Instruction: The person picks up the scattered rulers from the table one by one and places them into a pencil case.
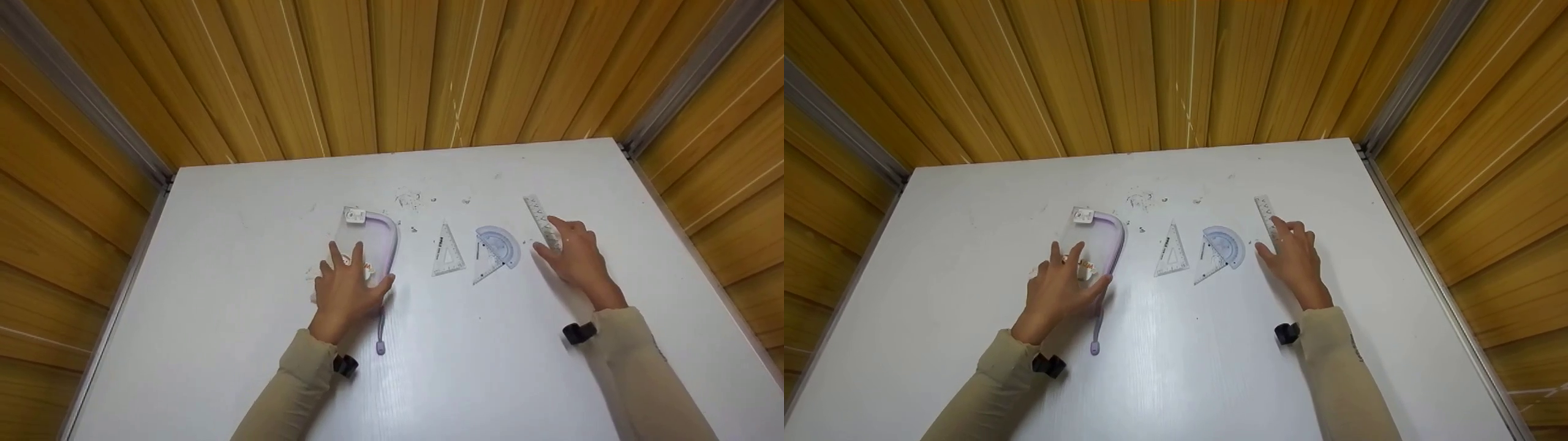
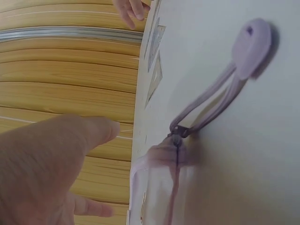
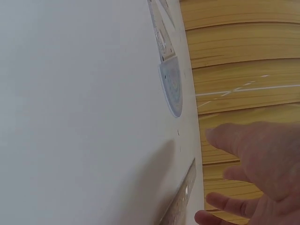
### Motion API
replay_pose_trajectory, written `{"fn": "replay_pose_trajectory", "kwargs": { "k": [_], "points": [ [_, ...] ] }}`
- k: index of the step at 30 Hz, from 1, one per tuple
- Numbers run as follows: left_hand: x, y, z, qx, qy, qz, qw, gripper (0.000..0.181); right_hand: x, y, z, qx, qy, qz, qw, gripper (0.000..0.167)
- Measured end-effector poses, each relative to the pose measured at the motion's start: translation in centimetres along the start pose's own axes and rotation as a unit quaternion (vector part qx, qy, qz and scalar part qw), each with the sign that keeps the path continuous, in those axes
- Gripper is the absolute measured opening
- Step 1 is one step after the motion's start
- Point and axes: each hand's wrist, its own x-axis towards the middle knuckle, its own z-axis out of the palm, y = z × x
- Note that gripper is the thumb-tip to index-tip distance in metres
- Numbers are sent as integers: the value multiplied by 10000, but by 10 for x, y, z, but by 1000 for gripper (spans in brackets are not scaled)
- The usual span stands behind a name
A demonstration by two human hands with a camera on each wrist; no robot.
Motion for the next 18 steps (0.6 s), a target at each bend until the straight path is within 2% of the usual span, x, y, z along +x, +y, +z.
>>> {"fn": "replay_pose_trajectory", "kwargs": {
  "k": [13, 18],
  "points": [
    [-2, 1, 11, 182, 86, 123, 9997, 80, 2, -15, 10, 118, -44, -223, 9997, 71],
    [-3, 1, 11, 339, 152, 271, 9989, 67, 1, -24, 14, 157, -101, -272, 9995, 69]
  ]
}}
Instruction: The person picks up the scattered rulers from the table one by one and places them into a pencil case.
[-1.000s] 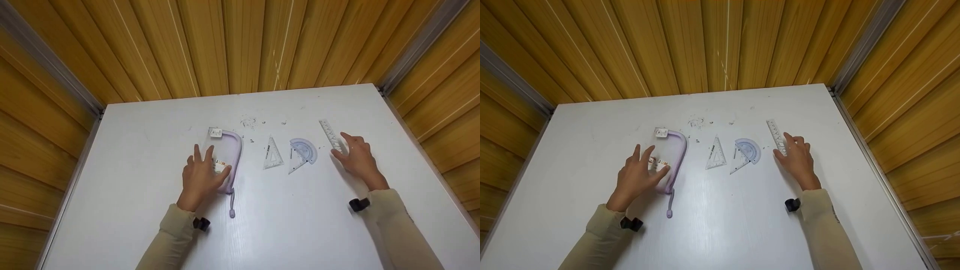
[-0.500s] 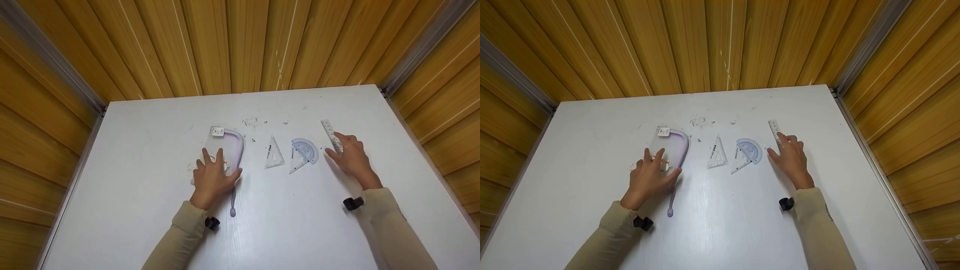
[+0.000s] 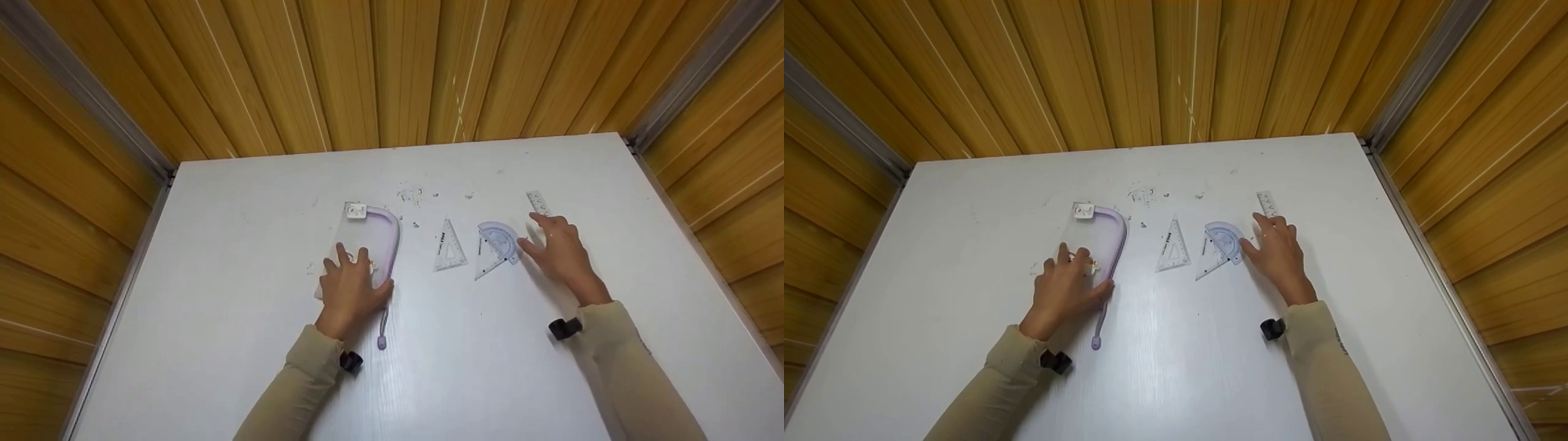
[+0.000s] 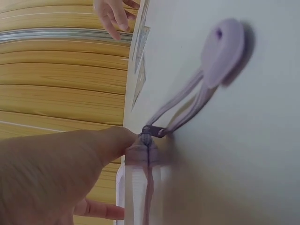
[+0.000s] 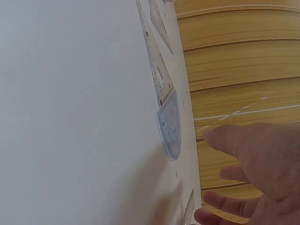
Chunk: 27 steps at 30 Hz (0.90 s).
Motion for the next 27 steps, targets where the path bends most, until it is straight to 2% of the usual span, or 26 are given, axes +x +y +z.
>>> {"fn": "replay_pose_trajectory", "kwargs": {
  "k": [8, 13, 18, 27],
  "points": [
    [-2, 0, 2, 168, 439, 415, 9980, 47, 1, -6, 9, 42, -93, -124, 9999, 66],
    [-5, 1, 2, 226, 569, 484, 9970, 42, 4, -8, 14, 7, -141, -117, 9998, 65],
    [-5, 1, -3, 61, 461, 455, 9979, 40, 7, -10, 15, -21, -128, -65, 9999, 63],
    [-5, -3, -11, -192, 45, 510, 9985, 39, 6, -14, 23, -17, 61, 441, 9990, 62]
  ]
}}
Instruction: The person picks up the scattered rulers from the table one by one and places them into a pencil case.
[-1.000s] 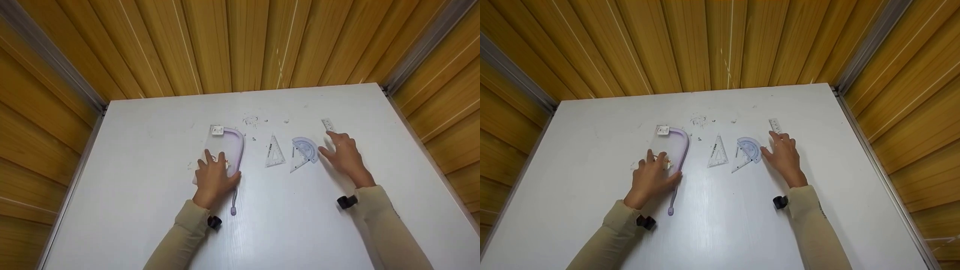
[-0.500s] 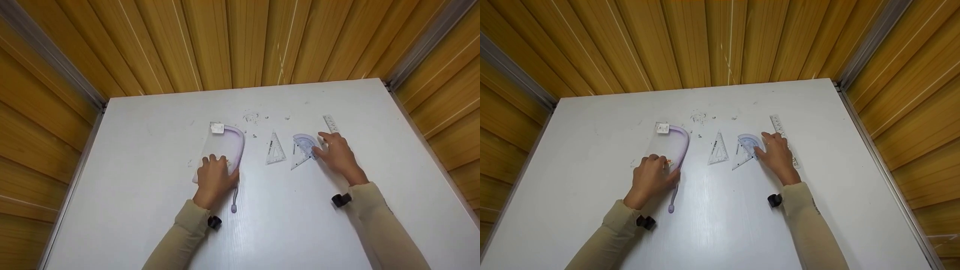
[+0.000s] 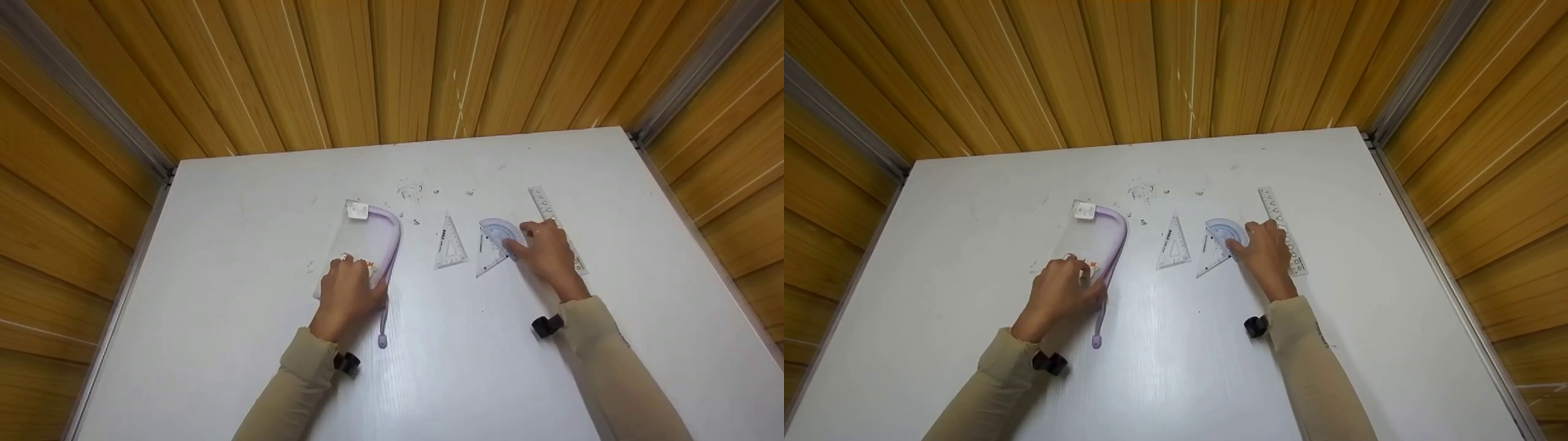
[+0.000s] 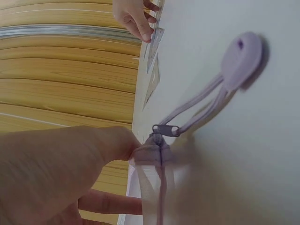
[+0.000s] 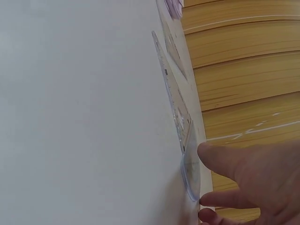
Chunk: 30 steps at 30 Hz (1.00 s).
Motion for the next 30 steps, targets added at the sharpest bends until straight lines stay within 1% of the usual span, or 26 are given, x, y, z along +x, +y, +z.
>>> {"fn": "replay_pose_trajectory", "kwargs": {
  "k": [4, 9, 17, 21, 25, 30],
  "points": [
    [0, -1, -1, -80, -68, 11, 9999, 38, 0, -3, 3, 37, 109, 147, 9998, 61],
    [-1, -3, -1, -65, -117, -55, 9999, 38, 4, -6, 6, 290, 50, 281, 9992, 56],
    [-1, -4, 0, -88, -47, -74, 9999, 38, 7, -7, 4, 585, -104, 485, 9971, 53],
    [-1, -5, 1, -127, 57, -24, 9999, 39, 7, -6, 4, 740, -67, 557, 9957, 50],
    [-1, -5, 3, -159, 117, 22, 9998, 39, 7, -3, 5, 842, 49, 548, 9949, 44],
    [0, -6, 5, -177, 119, 57, 9998, 42, 7, 0, 2, 1047, 199, 486, 9931, 30]
  ]
}}
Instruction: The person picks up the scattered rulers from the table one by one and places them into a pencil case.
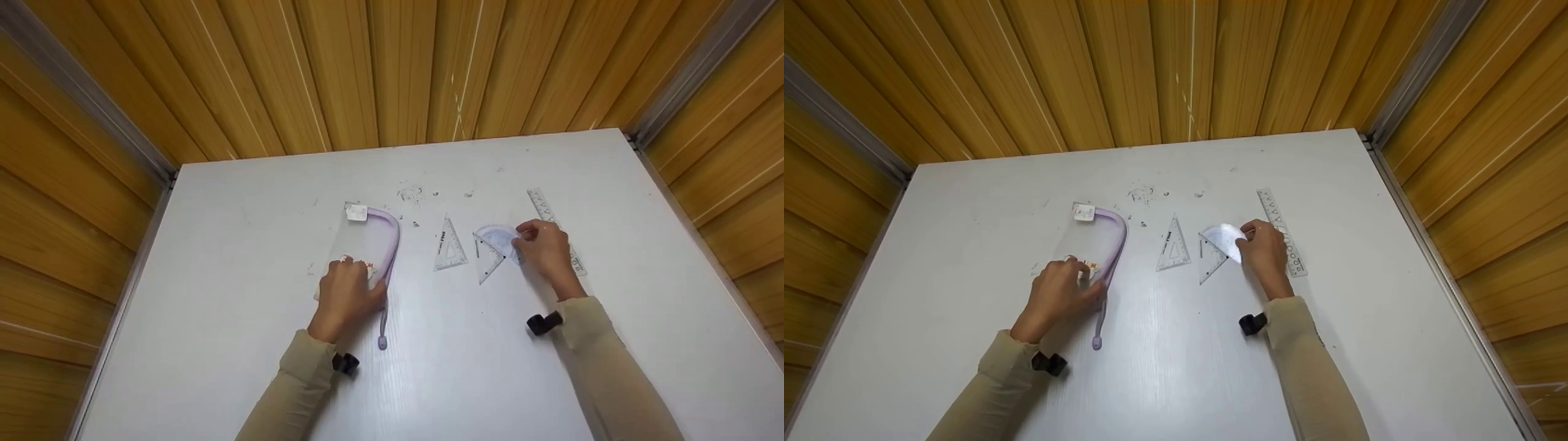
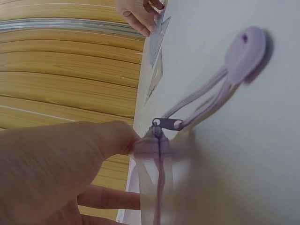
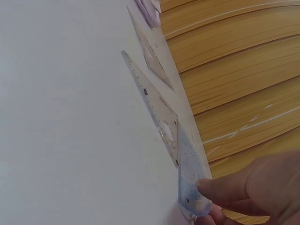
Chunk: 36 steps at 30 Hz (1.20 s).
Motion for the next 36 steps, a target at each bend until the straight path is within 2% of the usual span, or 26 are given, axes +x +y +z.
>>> {"fn": "replay_pose_trajectory", "kwargs": {
  "k": [3, 8, 11, 15, 21, 29, 36],
  "points": [
    [1, 0, 0, -50, 45, 41, 10000, 44, 1, 1, -5, 134, 26, -55, 9999, 26],
    [0, -1, 0, -103, 93, 91, 9999, 47, 1, 5, -11, 662, -286, 50, 9974, 27],
    [-1, -1, 1, -134, 131, 117, 9998, 46, 0, 6, -15, 1037, -503, 317, 9928, 29],
    [-1, -1, 1, -193, 167, 129, 9996, 42, -1, 6, -18, 1523, -552, 568, 9852, 33],
    [-2, -2, 2, -138, 122, 137, 9997, 38, -1, 3, -17, 2156, -562, 619, 9729, 34],
    [-2, -2, 5, -81, 197, 205, 9996, 29, -1, -3, -14, 2183, -648, 685, 9713, 35],
    [-3, 0, 5, -82, 246, 149, 9996, 26, -1, -10, -5, 2493, -867, 696, 9620, 34]
  ]
}}
